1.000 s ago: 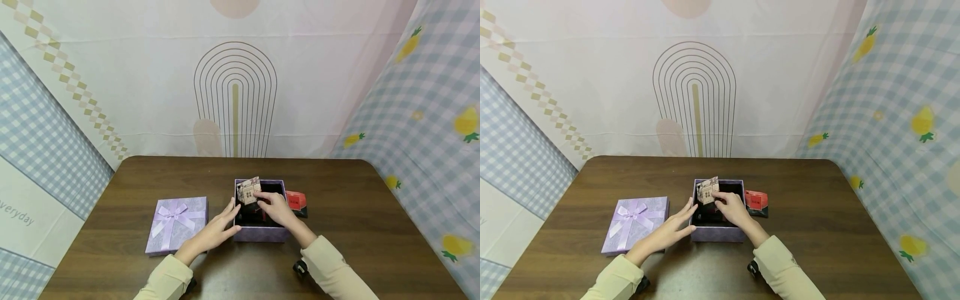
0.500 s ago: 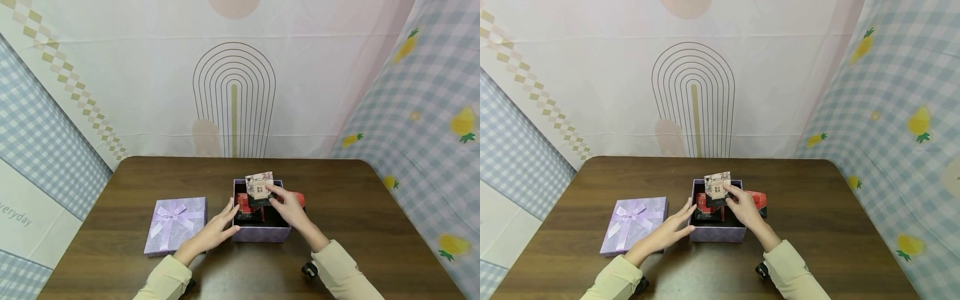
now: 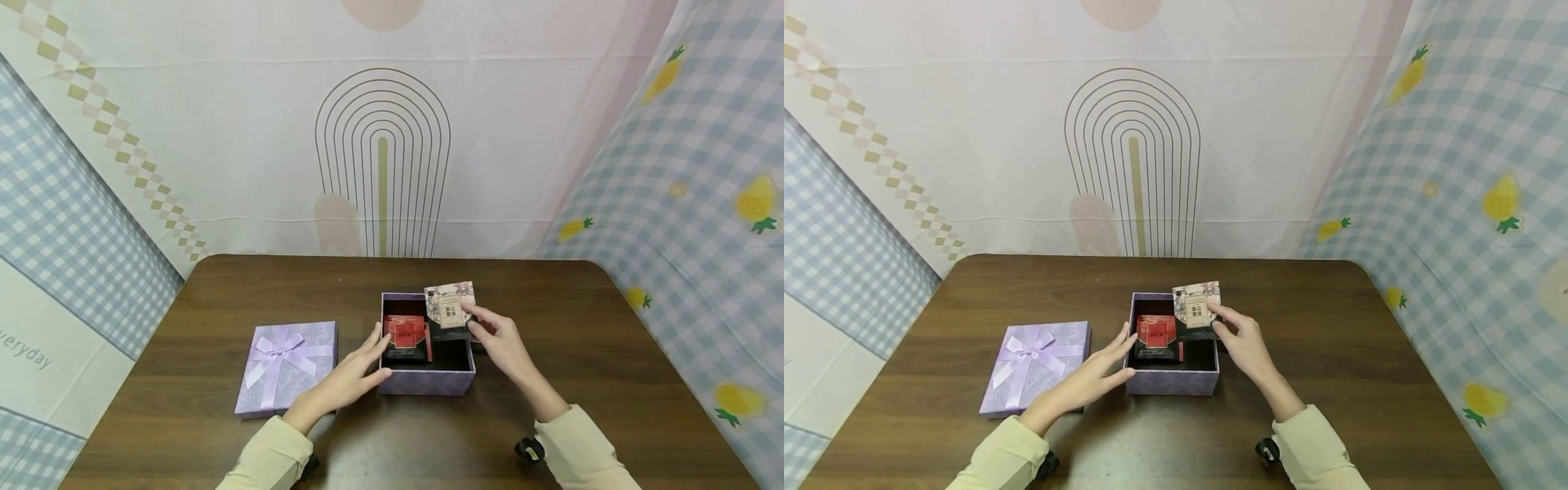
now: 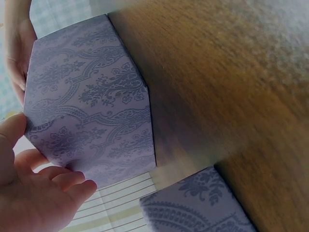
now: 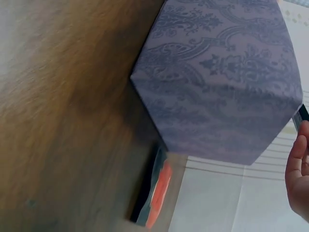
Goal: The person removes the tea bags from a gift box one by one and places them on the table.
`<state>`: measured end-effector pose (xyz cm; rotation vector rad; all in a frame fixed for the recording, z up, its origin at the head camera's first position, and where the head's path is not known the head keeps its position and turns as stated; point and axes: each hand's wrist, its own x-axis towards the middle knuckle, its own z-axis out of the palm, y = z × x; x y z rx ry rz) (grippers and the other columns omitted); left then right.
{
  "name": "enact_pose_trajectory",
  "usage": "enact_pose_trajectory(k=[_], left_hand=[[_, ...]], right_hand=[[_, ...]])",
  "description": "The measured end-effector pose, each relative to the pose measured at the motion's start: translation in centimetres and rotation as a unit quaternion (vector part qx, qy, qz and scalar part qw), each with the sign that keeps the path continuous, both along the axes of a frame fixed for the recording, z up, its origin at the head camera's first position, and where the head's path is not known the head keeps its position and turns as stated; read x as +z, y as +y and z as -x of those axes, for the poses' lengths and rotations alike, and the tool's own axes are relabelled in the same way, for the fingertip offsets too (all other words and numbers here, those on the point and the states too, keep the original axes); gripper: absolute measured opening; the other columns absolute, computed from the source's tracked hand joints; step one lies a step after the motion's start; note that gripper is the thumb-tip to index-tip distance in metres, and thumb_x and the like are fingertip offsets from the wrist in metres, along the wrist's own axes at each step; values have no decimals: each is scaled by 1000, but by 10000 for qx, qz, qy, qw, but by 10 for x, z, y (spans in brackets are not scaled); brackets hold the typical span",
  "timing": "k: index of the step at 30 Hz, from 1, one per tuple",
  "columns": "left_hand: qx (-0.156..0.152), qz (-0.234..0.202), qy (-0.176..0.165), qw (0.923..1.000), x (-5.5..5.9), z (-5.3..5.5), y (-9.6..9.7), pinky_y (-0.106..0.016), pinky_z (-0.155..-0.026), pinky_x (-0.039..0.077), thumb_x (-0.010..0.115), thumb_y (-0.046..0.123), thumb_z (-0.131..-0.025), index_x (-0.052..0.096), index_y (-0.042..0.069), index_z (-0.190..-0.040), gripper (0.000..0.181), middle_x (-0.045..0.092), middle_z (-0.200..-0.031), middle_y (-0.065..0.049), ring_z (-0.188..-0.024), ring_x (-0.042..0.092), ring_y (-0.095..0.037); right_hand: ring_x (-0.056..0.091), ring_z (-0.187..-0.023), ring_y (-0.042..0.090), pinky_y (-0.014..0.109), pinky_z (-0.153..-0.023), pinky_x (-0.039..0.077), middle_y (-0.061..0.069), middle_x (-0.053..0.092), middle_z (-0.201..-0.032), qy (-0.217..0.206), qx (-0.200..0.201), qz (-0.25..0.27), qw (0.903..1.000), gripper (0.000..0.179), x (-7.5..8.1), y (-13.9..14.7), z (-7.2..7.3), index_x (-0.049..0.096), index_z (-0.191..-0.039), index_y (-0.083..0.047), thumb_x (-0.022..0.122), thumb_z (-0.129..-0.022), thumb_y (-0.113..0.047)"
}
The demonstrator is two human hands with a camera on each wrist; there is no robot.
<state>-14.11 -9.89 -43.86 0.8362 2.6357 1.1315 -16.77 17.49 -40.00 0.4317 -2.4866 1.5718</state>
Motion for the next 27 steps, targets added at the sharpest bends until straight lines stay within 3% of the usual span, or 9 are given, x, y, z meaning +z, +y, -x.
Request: enact_pose_trajectory(k=[2,6,13,18,24,27], left_hand=[[2,-8,-41,10000,0,0,0,-49,-104,27,51,26,-94,25,-2,-142,61,5,-150,-21,-132,25,-35],[-1,-21,-86,10000,0,0,0,-49,-104,26,50,27,-94,25,-2,-142,62,4,-150,-20,-133,24,-34],[4,9,-129,9999,1,0,-1,-48,-104,26,50,29,-94,24,-1,-142,62,4,-150,-20,-133,23,-34],[10,15,-134,9999,1,0,-1,-48,-105,26,50,29,-94,24,-1,-143,62,4,-150,-20,-133,23,-33],[24,21,-98,9999,1,0,-1,-48,-105,26,50,28,-94,25,-2,-142,62,4,-150,-19,-133,23,-33],[11,19,-90,10000,0,0,-1,-48,-105,26,50,28,-94,25,-2,-142,61,4,-150,-21,-133,23,-33]], right_hand=[[51,-88,-1,13,-71,45,21,60,-114,-13,-28,215,9998,30,-10,8,2,59,-115,8,55,-86,6],[52,-76,-3,14,-64,47,7,63,-111,-2,-130,480,9988,29,-21,20,4,60,-115,7,57,-86,3],[53,-96,-9,12,-72,47,2,61,-119,-80,-245,885,9957,29,-25,40,5,61,-117,1,56,-89,-2],[55,-95,-7,12,-69,48,-2,63,-115,-89,-488,1150,9921,28,-28,54,5,63,-116,-5,56,-89,-3],[55,-74,-4,13,-61,47,-22,62,-98,-202,-803,1050,9910,32,-32,69,6,54,-118,12,55,-89,-1],[53,-67,-3,13,-59,47,-24,61,-93,-214,-883,999,9908,32,-36,75,7,52,-118,15,54,-89,0]])
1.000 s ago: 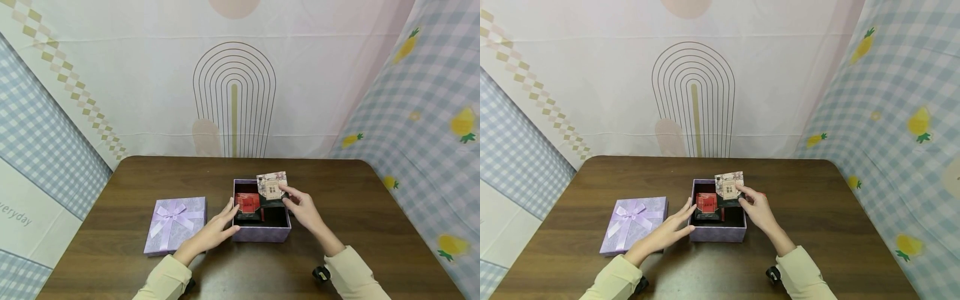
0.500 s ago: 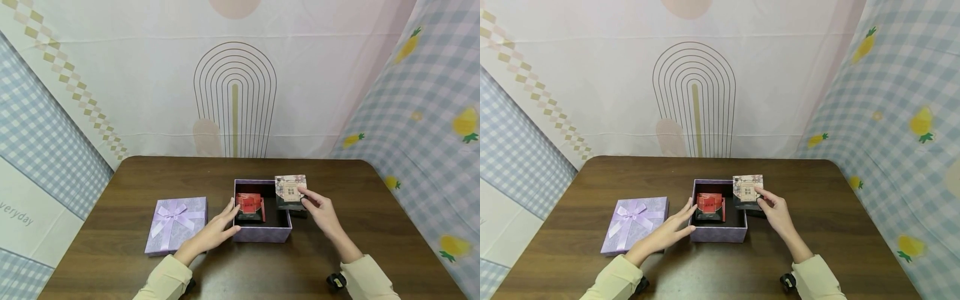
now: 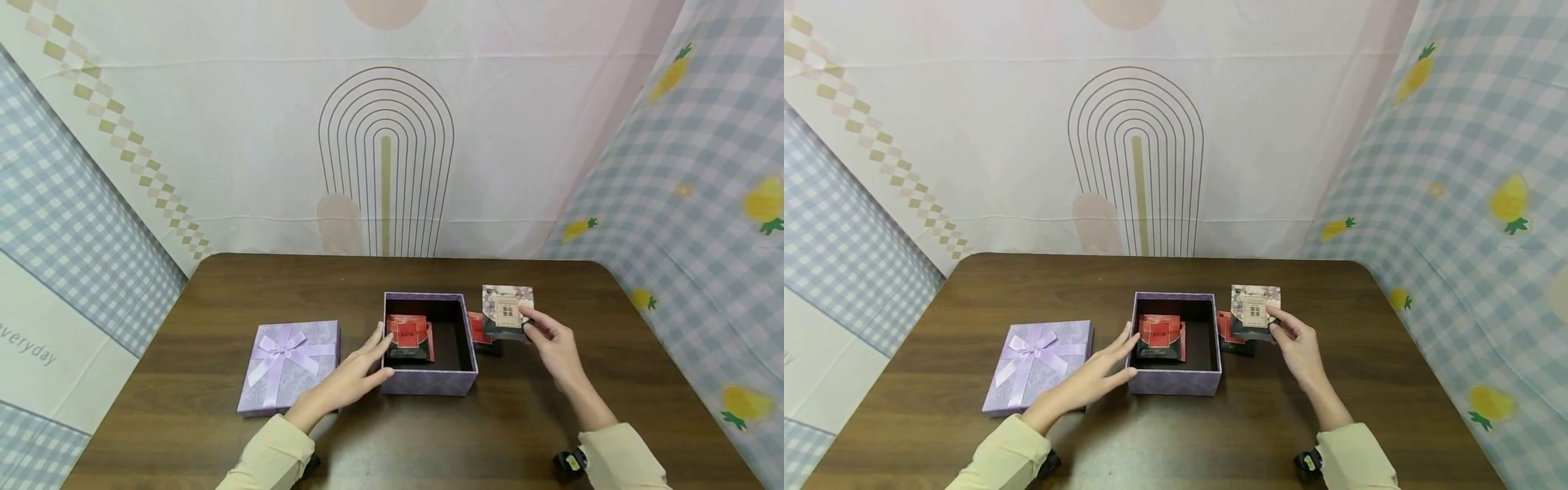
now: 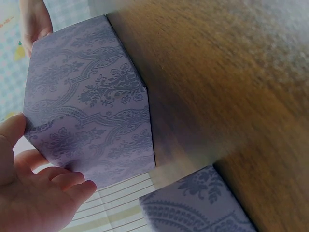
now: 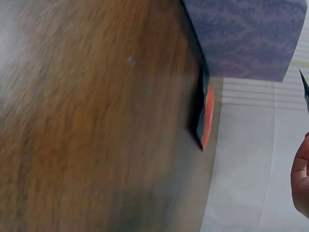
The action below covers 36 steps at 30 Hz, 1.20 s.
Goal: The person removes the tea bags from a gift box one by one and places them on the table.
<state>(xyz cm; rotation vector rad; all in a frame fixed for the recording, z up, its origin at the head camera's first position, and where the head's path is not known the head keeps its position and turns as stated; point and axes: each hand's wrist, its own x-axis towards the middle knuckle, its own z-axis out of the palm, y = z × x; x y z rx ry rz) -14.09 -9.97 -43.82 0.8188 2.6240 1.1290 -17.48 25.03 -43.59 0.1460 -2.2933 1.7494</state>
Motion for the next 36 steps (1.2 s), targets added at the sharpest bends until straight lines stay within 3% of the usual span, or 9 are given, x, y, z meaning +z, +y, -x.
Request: enact_pose_trajectory(k=[18,36], left_hand=[[-13,-3,75,10000,-1,1,0,-48,-104,26,51,26,-94,26,-2,-142,61,5,-150,-21,-133,23,-33],[8,-32,-3,10000,-2,1,0,-49,-104,26,51,27,-94,26,-1,-142,61,4,-150,-19,-133,23,-33]], right_hand=[[54,-69,-3,16,-60,48,-25,59,-88,-458,-162,-307,9984,33,-30,34,10,49,-119,16,52,-90,0],[53,-68,-2,19,-58,49,-28,55,-90,-456,-69,-742,9962,29,-49,50,14,52,-115,16,50,-89,4]])
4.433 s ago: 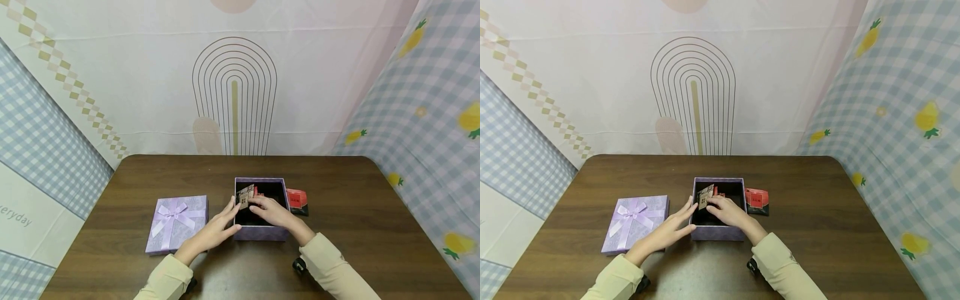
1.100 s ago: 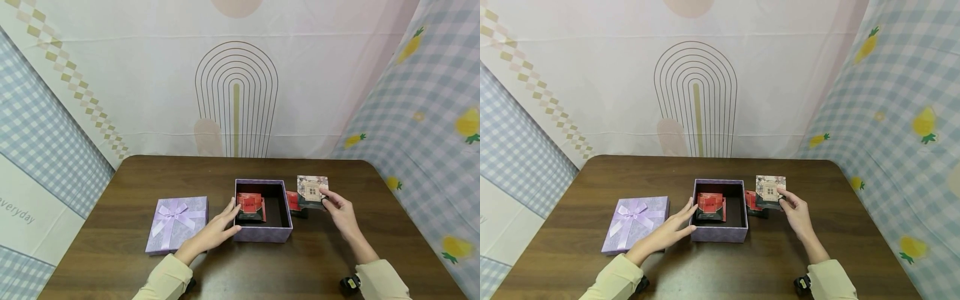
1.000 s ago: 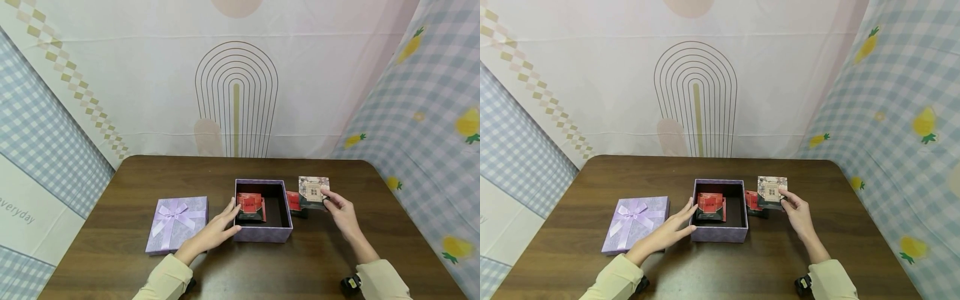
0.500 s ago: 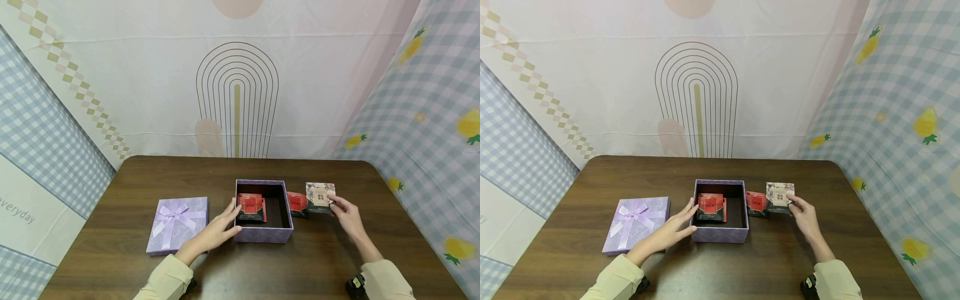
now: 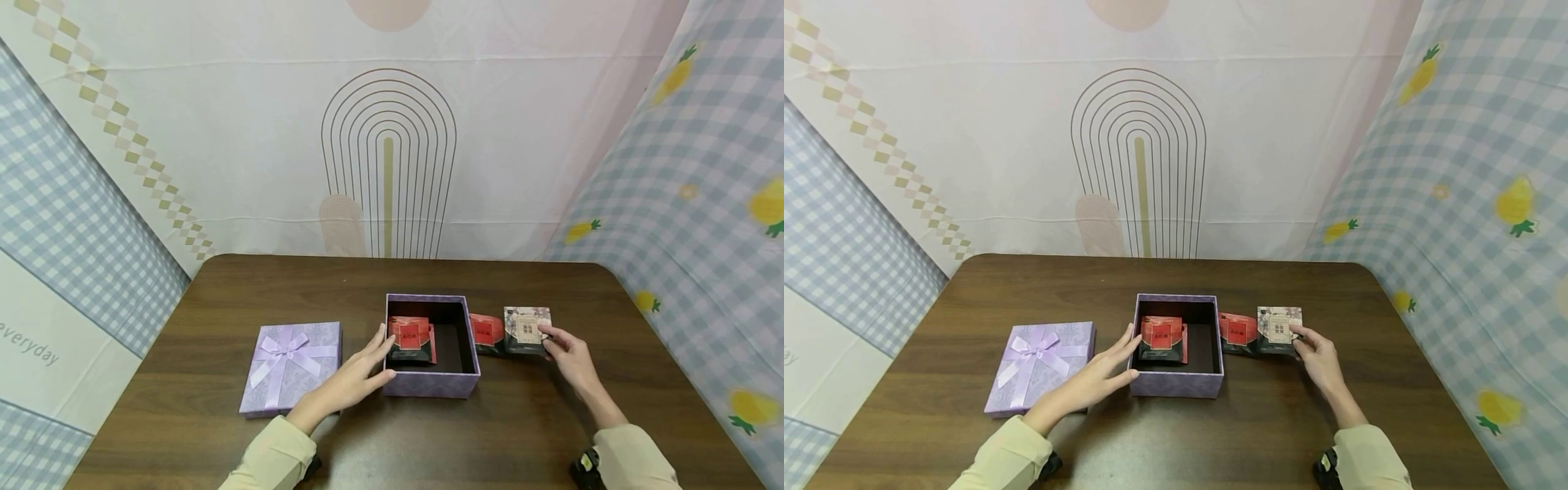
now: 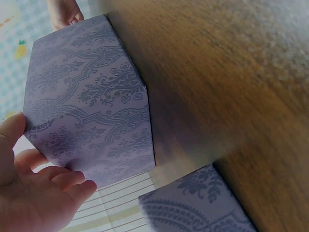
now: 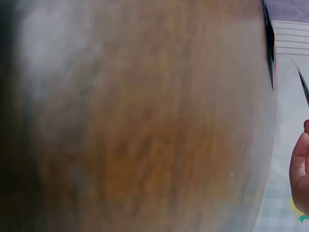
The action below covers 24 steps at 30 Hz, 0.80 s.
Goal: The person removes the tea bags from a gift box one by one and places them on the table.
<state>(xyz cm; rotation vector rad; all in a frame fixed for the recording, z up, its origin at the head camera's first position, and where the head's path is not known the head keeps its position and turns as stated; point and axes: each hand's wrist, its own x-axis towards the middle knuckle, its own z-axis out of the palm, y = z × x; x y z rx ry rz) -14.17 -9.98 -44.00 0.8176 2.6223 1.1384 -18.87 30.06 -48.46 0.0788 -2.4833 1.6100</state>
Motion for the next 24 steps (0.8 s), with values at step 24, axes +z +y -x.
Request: enact_pose_trajectory(k=[24], left_hand=[[-11,33,-39,10000,1,0,-1,-49,-104,27,50,28,-94,25,0,-143,62,6,-150,-22,-132,25,-34]], right_hand=[[54,-65,-1,21,-58,48,23,59,-98,-928,-20,-901,9916,33,-3,13,3,49,-121,14,47,-90,4]])
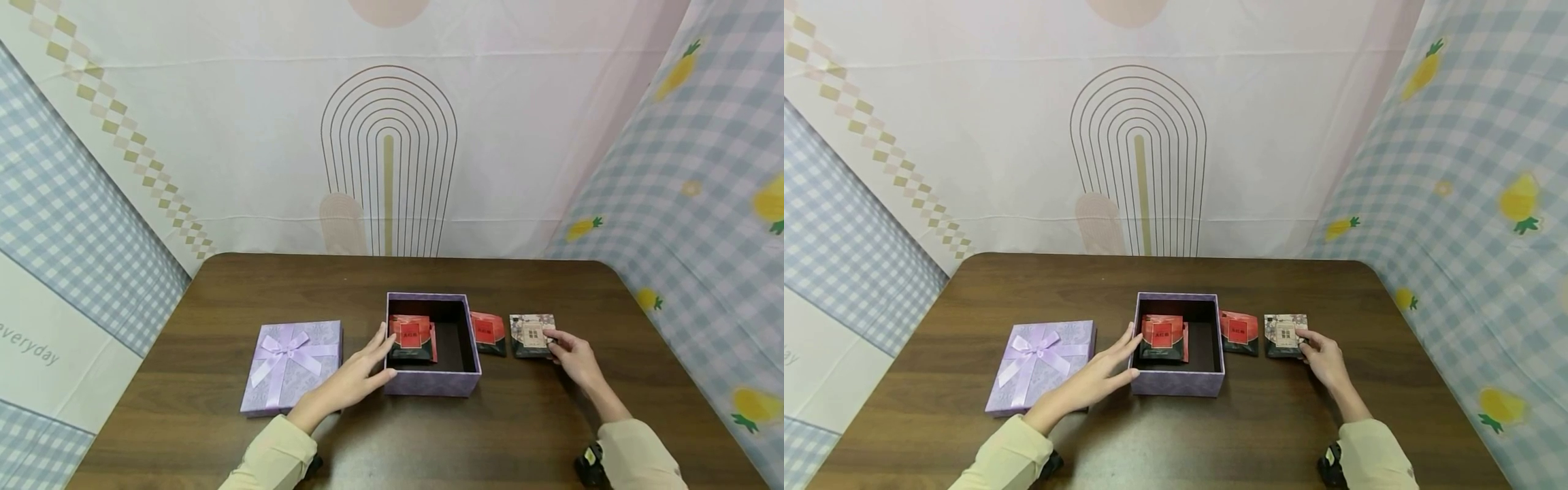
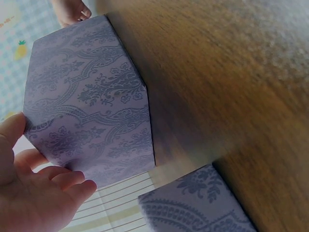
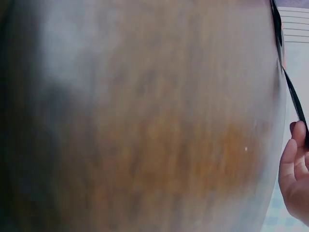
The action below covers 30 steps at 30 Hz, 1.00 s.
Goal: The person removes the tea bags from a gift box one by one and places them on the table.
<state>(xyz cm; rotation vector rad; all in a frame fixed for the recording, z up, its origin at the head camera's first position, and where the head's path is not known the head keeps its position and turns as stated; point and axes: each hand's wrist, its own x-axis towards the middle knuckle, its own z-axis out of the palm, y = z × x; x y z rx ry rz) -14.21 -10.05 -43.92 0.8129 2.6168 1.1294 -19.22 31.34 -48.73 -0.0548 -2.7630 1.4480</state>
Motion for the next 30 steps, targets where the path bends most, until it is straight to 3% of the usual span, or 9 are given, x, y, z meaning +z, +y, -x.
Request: enact_pose_trajectory(k=[6,9,13,30], left_hand=[[-17,-11,-32,10000,2,-1,0,-49,-104,27,50,28,-94,25,0,-143,61,4,-150,-20,-132,26,-34],[-9,-20,-40,10000,2,-1,-1,-49,-104,27,50,28,-94,24,0,-143,61,3,-150,-19,-132,25,-34],[-25,-13,-30,10000,1,0,-1,-49,-104,27,50,28,-94,24,0,-143,61,3,-150,-19,-133,24,-33],[-5,0,-55,10000,2,0,0,-49,-104,26,50,27,-94,24,0,-143,62,2,-150,-18,-133,23,-33]], right_hand=[[52,-66,5,21,-56,47,27,56,-103,-67,7,-624,9980,31,0,0,0,53,-119,11,46,-90,3],[58,-83,27,35,-70,48,32,55,-110,-20,51,-952,9954,30,1,0,3,54,-118,10,47,-90,0],[43,-113,47,54,-90,35,35,48,-121,-49,112,-1162,9932,31,3,0,7,53,-118,10,48,-89,-2],[41,-114,51,58,-90,33,35,49,-120,49,179,-1390,9901,30,1,2,7,57,-115,7,51,-87,-3]])
